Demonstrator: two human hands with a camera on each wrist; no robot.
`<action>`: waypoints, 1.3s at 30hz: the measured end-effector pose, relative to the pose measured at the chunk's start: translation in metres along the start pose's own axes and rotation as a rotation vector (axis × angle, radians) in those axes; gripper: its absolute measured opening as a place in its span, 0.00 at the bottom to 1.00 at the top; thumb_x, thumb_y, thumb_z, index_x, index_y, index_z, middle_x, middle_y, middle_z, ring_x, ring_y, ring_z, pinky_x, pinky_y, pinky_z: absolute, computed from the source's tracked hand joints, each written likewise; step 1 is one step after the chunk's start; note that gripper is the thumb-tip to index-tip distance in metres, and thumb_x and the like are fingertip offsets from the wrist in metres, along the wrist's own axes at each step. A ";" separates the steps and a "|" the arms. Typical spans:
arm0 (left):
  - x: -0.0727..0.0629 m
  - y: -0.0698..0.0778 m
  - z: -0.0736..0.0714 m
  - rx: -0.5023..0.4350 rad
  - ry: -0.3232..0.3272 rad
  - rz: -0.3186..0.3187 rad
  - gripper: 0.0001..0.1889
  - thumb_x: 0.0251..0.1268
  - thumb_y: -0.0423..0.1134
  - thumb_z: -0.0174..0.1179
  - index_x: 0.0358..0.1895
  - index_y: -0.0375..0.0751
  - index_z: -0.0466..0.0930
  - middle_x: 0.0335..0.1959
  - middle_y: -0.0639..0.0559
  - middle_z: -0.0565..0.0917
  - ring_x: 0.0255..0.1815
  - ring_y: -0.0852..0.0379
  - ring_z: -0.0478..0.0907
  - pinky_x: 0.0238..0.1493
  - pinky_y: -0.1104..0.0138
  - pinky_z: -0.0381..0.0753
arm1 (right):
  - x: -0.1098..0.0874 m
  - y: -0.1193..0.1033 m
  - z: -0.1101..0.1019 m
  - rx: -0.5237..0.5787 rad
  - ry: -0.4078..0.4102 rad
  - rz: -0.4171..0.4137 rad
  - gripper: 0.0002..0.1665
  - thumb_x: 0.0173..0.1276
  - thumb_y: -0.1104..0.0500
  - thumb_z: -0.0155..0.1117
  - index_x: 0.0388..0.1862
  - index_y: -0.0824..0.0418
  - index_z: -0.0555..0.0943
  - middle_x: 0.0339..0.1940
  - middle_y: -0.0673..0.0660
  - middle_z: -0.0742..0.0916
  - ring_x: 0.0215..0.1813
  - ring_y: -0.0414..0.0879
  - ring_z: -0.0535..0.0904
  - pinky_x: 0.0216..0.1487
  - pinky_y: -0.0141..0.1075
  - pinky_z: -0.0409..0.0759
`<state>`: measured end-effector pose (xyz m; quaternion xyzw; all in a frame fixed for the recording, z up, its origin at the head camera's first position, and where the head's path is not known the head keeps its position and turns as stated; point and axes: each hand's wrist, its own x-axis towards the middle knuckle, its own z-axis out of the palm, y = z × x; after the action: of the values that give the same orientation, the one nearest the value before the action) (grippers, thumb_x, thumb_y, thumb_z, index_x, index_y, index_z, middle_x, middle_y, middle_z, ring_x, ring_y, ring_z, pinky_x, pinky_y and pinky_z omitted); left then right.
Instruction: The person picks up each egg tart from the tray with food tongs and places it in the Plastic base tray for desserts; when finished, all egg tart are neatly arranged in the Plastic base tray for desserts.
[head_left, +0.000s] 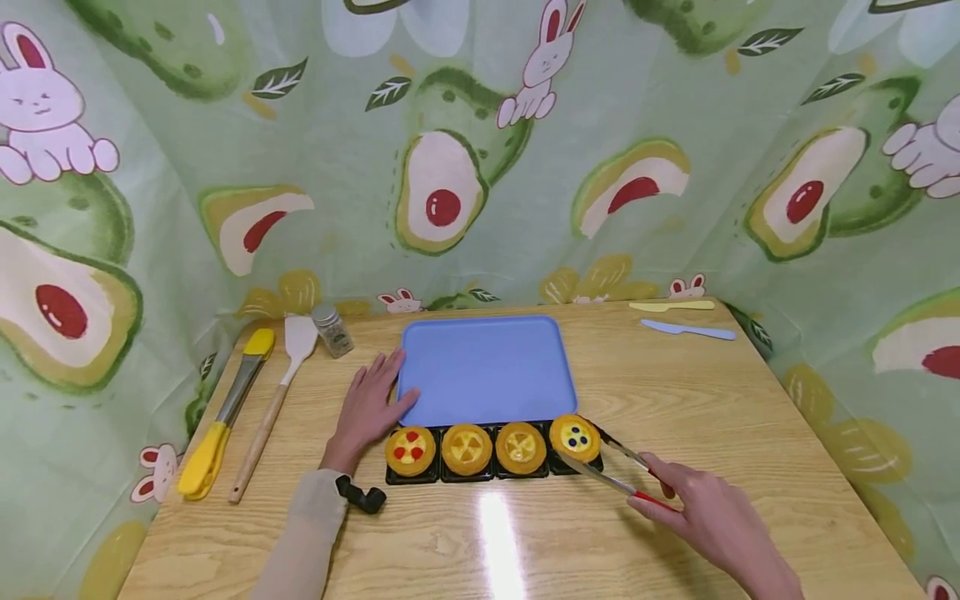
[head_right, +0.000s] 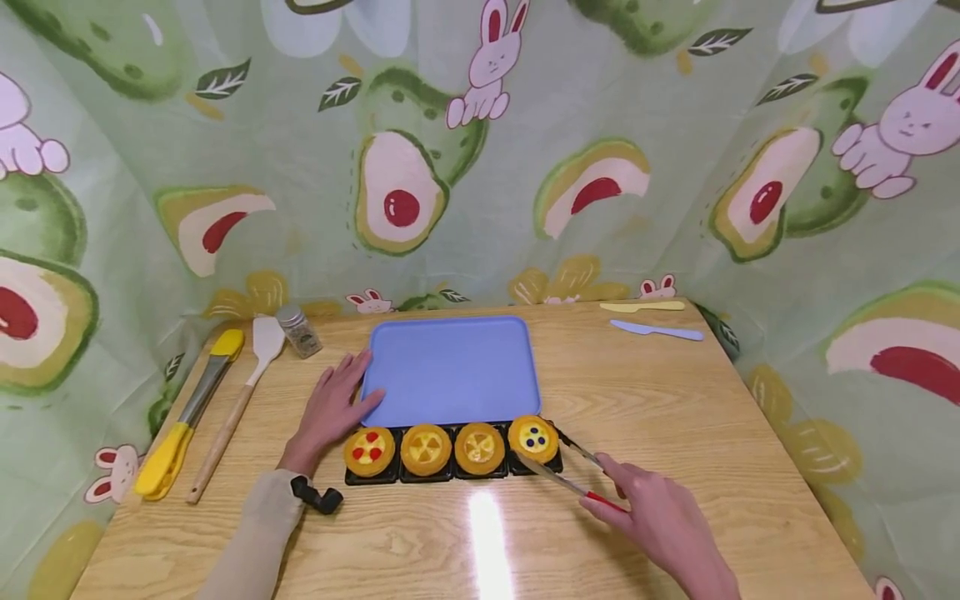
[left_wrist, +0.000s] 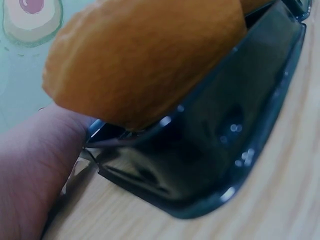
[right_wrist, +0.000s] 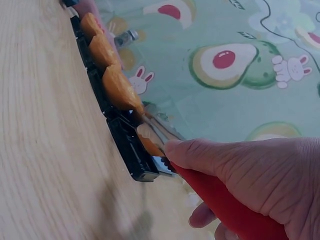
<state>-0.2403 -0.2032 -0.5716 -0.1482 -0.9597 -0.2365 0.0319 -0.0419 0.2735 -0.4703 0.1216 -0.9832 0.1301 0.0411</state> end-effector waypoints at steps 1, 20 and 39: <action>0.000 0.000 0.001 0.001 -0.002 -0.001 0.45 0.75 0.68 0.51 0.86 0.50 0.50 0.85 0.49 0.56 0.86 0.43 0.47 0.83 0.42 0.41 | 0.000 0.000 0.001 0.000 -0.003 -0.001 0.27 0.63 0.38 0.77 0.57 0.46 0.85 0.24 0.38 0.71 0.21 0.32 0.59 0.19 0.30 0.59; 0.002 -0.002 -0.001 -0.003 0.016 0.003 0.45 0.74 0.68 0.52 0.86 0.49 0.51 0.85 0.50 0.57 0.86 0.43 0.48 0.83 0.42 0.42 | 0.000 0.005 -0.005 0.063 -0.021 0.069 0.39 0.56 0.33 0.80 0.63 0.48 0.84 0.32 0.39 0.78 0.20 0.32 0.59 0.18 0.31 0.60; -0.001 -0.002 0.000 0.002 0.007 0.003 0.45 0.75 0.67 0.52 0.86 0.49 0.52 0.85 0.50 0.58 0.86 0.43 0.48 0.83 0.43 0.43 | 0.029 0.015 -0.003 0.285 0.213 0.046 0.27 0.54 0.47 0.86 0.48 0.52 0.83 0.23 0.43 0.76 0.20 0.33 0.63 0.19 0.30 0.61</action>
<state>-0.2403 -0.2044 -0.5727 -0.1486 -0.9596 -0.2362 0.0356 -0.0737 0.2820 -0.4680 0.0893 -0.9474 0.2810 0.1244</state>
